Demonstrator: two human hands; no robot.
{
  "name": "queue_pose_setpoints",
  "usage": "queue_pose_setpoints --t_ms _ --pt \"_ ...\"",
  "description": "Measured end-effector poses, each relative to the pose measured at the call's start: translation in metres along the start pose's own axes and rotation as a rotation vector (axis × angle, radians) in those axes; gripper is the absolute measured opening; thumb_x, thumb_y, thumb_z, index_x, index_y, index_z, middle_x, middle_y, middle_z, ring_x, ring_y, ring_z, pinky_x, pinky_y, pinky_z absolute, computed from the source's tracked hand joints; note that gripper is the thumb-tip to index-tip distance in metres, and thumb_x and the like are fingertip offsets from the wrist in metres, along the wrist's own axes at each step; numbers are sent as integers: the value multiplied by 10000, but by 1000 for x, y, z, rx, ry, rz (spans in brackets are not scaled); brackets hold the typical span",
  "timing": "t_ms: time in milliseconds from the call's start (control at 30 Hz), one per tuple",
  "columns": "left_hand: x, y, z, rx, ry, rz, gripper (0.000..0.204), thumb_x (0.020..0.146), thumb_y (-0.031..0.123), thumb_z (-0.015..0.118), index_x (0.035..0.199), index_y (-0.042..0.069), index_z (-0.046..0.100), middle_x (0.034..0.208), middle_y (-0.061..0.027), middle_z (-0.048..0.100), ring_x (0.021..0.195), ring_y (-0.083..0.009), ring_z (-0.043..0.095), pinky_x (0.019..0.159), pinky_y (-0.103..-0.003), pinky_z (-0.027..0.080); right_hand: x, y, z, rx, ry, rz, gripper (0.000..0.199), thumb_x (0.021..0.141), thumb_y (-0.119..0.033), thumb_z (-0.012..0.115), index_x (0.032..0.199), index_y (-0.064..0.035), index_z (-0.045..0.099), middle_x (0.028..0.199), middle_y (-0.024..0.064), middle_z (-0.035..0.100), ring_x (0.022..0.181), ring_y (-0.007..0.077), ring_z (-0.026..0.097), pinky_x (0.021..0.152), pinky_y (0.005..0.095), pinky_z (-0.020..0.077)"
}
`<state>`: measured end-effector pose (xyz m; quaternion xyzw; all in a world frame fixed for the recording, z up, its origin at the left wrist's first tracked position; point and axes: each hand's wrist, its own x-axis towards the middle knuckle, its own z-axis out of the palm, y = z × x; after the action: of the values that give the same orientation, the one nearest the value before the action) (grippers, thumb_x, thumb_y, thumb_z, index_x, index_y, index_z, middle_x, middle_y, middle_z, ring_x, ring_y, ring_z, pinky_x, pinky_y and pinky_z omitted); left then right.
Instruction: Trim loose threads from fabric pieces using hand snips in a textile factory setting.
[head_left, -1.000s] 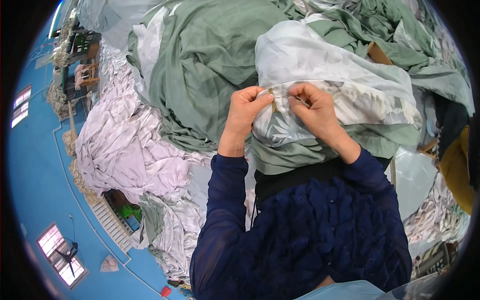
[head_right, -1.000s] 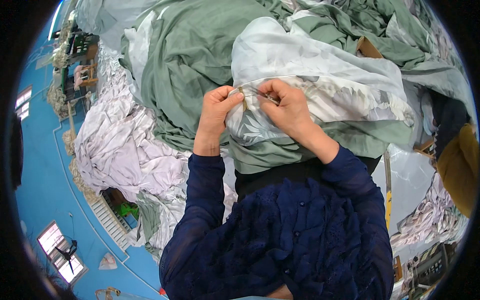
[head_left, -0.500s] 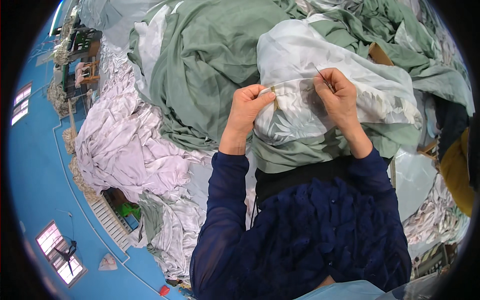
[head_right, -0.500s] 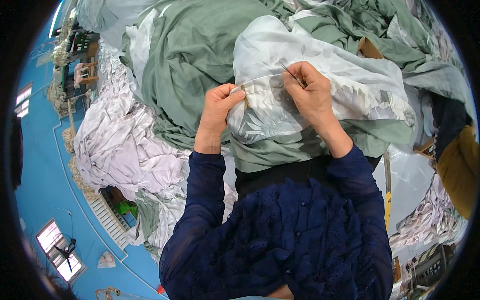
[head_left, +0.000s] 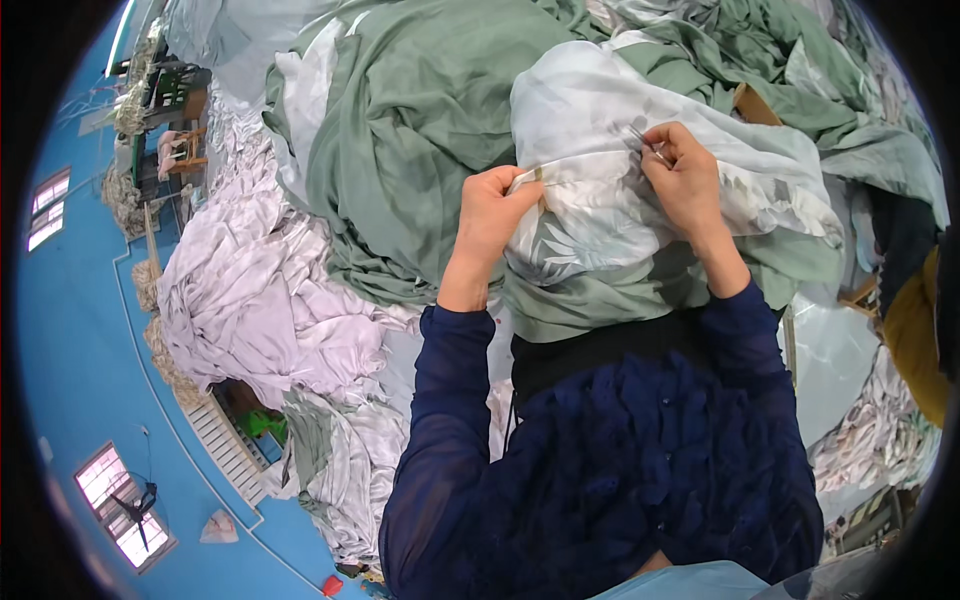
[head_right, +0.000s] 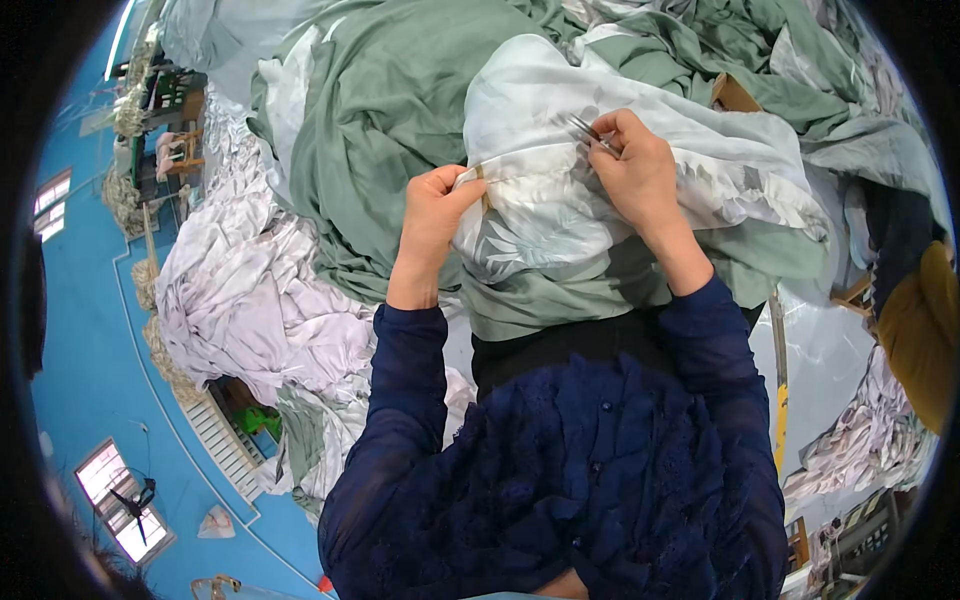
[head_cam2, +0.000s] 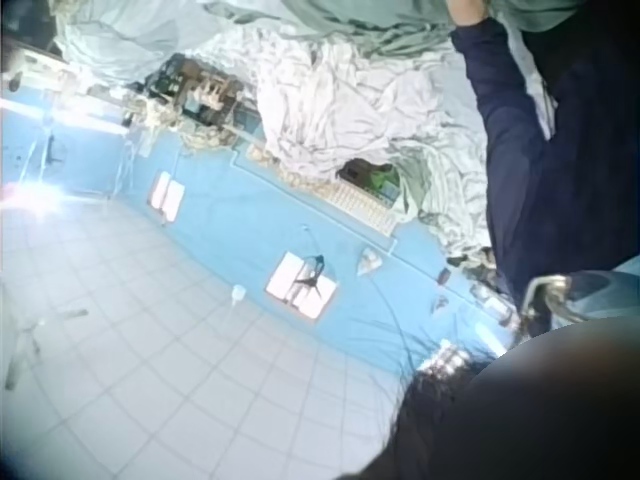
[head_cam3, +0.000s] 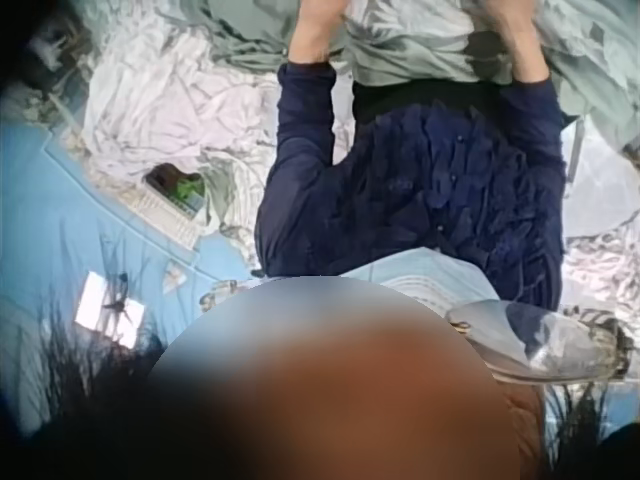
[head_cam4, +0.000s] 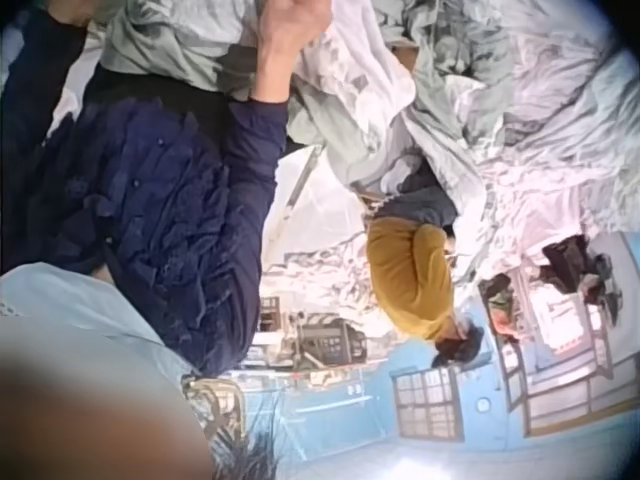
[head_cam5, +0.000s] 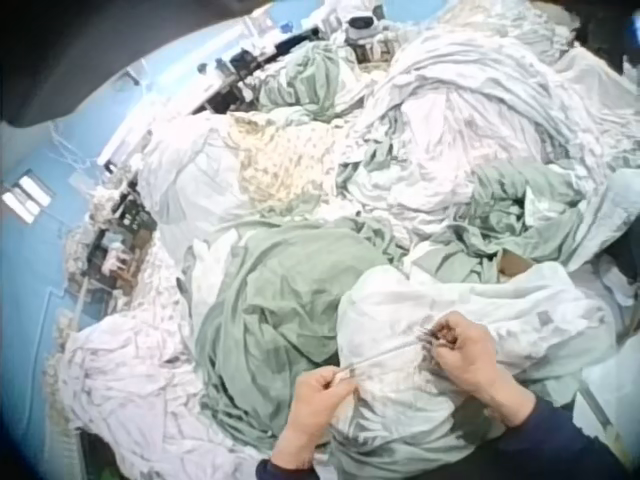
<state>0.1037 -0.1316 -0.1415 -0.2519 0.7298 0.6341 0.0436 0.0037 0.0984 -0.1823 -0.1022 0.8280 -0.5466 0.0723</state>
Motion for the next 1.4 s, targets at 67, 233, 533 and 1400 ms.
queue_pose_setpoints --t_ms 67,233,533,1400 --pt "-2 -1 2 -42 -4 -10 117 800 82 670 803 -34 684 698 39 610 638 -20 484 576 -208 389 0 2 -7 66 -21 4 133 857 -61 679 976 -19 637 618 -8 535 572 71 459 610 239 437" --pt "-9 2 7 -28 -44 24 81 791 47 699 832 -20 680 729 35 619 636 -21 482 580 -212 391 -3 13 -13 -98 -207 -132 175 810 -19 697 971 -43 631 655 38 581 590 120 526 600 250 443" --pt "-39 -23 7 756 345 1126 210 639 -45 710 813 66 669 786 -42 623 594 -237 596 521 -329 465 -43 19 -29 -111 72 -357 244 715 61 703 911 -47 604 718 91 621 638 193 624 602 292 486" --pt "-75 -26 17 653 464 858 226 720 -61 646 921 36 680 857 -114 681 720 -319 665 637 -374 537 -105 -12 -168 -181 421 -343 139 857 66 699 949 -12 629 890 -9 633 796 63 572 741 185 452"
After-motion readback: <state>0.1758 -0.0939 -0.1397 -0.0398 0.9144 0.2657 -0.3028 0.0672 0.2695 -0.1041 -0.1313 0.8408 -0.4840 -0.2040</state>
